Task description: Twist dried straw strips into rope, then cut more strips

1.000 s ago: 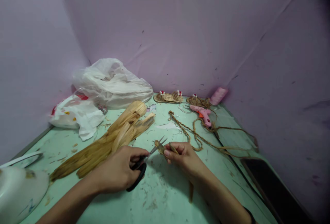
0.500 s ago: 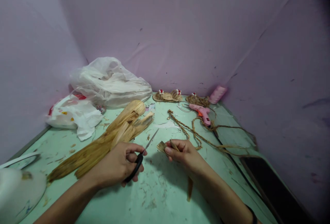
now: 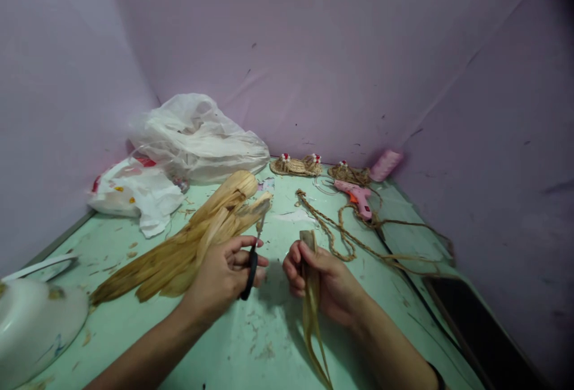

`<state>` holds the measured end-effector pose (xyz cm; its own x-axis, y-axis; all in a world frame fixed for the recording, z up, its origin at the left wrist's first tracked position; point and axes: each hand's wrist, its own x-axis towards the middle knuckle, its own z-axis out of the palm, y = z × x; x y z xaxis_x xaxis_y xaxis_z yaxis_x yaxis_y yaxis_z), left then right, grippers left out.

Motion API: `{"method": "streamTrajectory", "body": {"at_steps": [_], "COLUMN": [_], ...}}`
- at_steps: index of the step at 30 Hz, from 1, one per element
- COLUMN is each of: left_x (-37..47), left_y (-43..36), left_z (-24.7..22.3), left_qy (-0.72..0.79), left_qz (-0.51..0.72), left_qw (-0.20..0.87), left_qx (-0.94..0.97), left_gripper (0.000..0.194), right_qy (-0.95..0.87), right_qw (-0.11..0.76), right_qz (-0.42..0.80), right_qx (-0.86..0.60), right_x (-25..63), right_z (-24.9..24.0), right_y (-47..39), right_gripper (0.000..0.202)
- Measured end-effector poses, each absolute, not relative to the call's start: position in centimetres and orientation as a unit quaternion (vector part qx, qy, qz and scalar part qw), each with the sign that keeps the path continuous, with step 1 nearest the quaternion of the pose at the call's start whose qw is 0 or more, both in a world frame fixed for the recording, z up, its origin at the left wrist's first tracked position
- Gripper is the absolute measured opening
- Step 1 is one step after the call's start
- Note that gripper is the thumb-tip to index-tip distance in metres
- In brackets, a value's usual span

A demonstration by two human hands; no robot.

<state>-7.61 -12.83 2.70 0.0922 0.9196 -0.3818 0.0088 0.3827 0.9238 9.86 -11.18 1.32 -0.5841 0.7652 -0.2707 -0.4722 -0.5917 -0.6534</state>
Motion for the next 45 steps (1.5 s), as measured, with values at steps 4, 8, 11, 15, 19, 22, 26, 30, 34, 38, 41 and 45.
{"method": "streamTrajectory", "body": {"at_steps": [4,8,11,15,19,22,26,30,34,38,41,45], "left_x": [-6.3,-6.7,-8.8,-11.9,-12.0,-10.2,-8.2,-7.6,-7.6,-9.0,-10.8,-12.9], "left_y": [-13.4,-13.3,-12.8,-12.2,-11.9,-12.0,-12.6,-13.0,-12.9,-12.4,-11.9,-11.5], "left_z": [1.7,2.7,4.6,6.7,6.7,5.9,4.5,3.0,2.3,3.4,4.8,6.6], "left_qy": [0.527,0.584,0.601,0.588,0.599,0.601,0.564,0.494,0.509,0.548,0.551,0.556], "left_qz": [0.380,0.405,0.468,0.589,0.561,0.477,0.359,0.280,0.356,0.456,0.550,0.670], "left_qw": [0.629,0.569,0.515,0.415,0.419,0.486,0.584,0.679,0.656,0.569,0.501,0.347], "left_qx": [0.427,0.413,0.393,0.368,0.389,0.418,0.461,0.465,0.428,0.409,0.378,0.349], "left_gripper": [0.044,0.041,0.044,0.045,0.045,0.049,0.044,0.036,0.040,0.043,0.045,0.039], "right_qy": [-0.270,-0.299,-0.298,-0.272,-0.257,-0.257,-0.255,-0.264,-0.261,-0.256,-0.241,-0.181], "right_qw": [0.345,0.359,0.412,0.475,0.438,0.399,0.348,0.346,0.352,0.382,0.408,0.459], "right_qz": [0.849,0.824,0.774,0.709,0.770,0.815,0.857,0.853,0.845,0.814,0.790,0.772], "right_qx": [-0.295,-0.320,-0.378,-0.445,-0.387,-0.332,-0.282,-0.289,-0.307,-0.355,-0.389,-0.402], "right_x": [8.5,8.6,10.1,12.3,11.9,10.2,8.6,8.3,8.4,8.6,9.0,10.1], "right_z": [0.8,0.5,1.0,2.2,2.8,2.3,1.3,0.8,0.6,0.5,0.3,0.3], "right_y": [-12.1,-11.9,-10.7,-9.2,-9.5,-10.5,-11.7,-12.0,-11.8,-11.5,-10.9,-9.8], "right_gripper": [0.025,0.027,0.025,0.020,0.018,0.020,0.023,0.025,0.025,0.021,0.021,0.018]}}
